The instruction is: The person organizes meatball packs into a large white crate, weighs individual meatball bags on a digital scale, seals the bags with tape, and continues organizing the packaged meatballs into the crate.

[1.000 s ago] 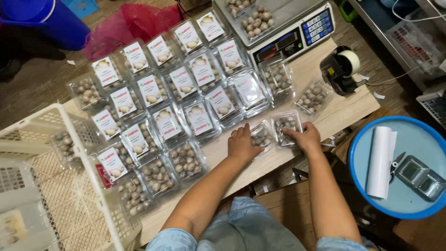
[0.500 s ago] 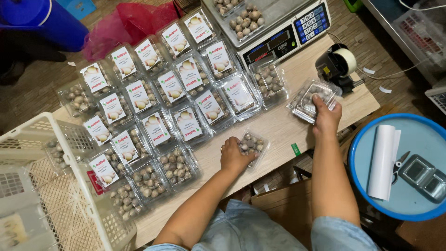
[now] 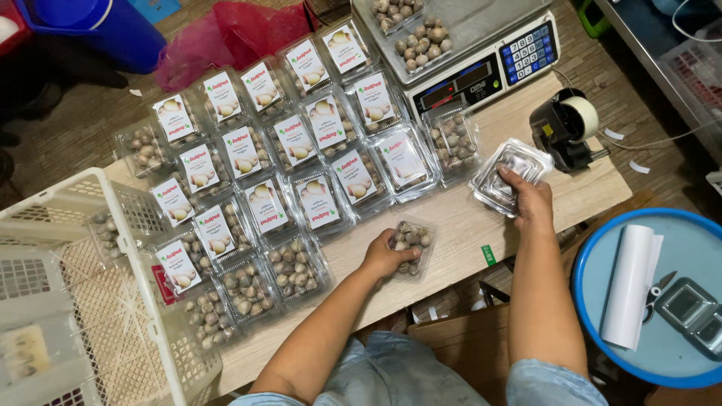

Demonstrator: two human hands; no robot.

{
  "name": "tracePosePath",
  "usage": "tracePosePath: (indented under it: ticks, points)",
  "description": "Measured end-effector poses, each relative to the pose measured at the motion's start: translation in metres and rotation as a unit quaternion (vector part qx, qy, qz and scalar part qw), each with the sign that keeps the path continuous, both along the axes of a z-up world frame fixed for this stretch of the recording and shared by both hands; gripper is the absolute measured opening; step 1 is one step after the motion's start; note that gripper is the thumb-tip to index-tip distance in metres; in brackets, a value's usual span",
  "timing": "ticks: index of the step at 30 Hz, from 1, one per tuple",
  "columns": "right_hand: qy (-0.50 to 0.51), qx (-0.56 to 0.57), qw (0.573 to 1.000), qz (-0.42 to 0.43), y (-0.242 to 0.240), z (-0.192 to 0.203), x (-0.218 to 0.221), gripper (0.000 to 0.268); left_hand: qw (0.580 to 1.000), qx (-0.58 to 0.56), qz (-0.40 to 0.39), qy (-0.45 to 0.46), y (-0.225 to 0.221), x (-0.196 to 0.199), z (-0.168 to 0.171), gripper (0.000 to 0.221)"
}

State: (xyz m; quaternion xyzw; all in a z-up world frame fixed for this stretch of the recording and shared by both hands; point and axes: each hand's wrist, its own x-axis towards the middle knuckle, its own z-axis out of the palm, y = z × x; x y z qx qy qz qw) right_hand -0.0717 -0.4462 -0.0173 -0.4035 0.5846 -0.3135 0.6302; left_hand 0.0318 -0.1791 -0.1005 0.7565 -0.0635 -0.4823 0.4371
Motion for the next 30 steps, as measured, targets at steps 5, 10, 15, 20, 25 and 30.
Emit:
tracePosePath:
  ticks: [5,10,15,20,25,30]
  points:
    - [-0.061,0.003,0.998,-0.003,0.008,-0.024,-0.031,0.073,0.988,-0.083,0.093,0.087,0.010,-0.002,0.042,0.063]
    - [-0.107,0.080,0.991,0.007,0.074,0.044,-0.050,0.042,0.966,-0.154,0.140,0.153,0.025,-0.004,0.027,0.075]
    - [-0.127,0.158,0.971,0.127,0.154,0.069,-0.074,0.043,0.957,-0.214,0.105,0.167,0.036,-0.016,0.036,0.073]
    - [-0.101,0.106,0.963,0.225,0.224,0.107,-0.037,0.069,0.948,-0.238,0.122,0.175,0.069,-0.012,0.139,0.054]
    - [-0.104,0.068,0.945,0.302,0.302,0.172,0.028,0.065,0.918,-0.285,0.202,0.185,0.158,0.033,0.204,0.085]
    - [-0.111,-0.017,0.894,0.434,0.420,0.213,0.115,0.069,0.890,-0.390,0.226,0.066,0.312,0.087,0.245,0.107]
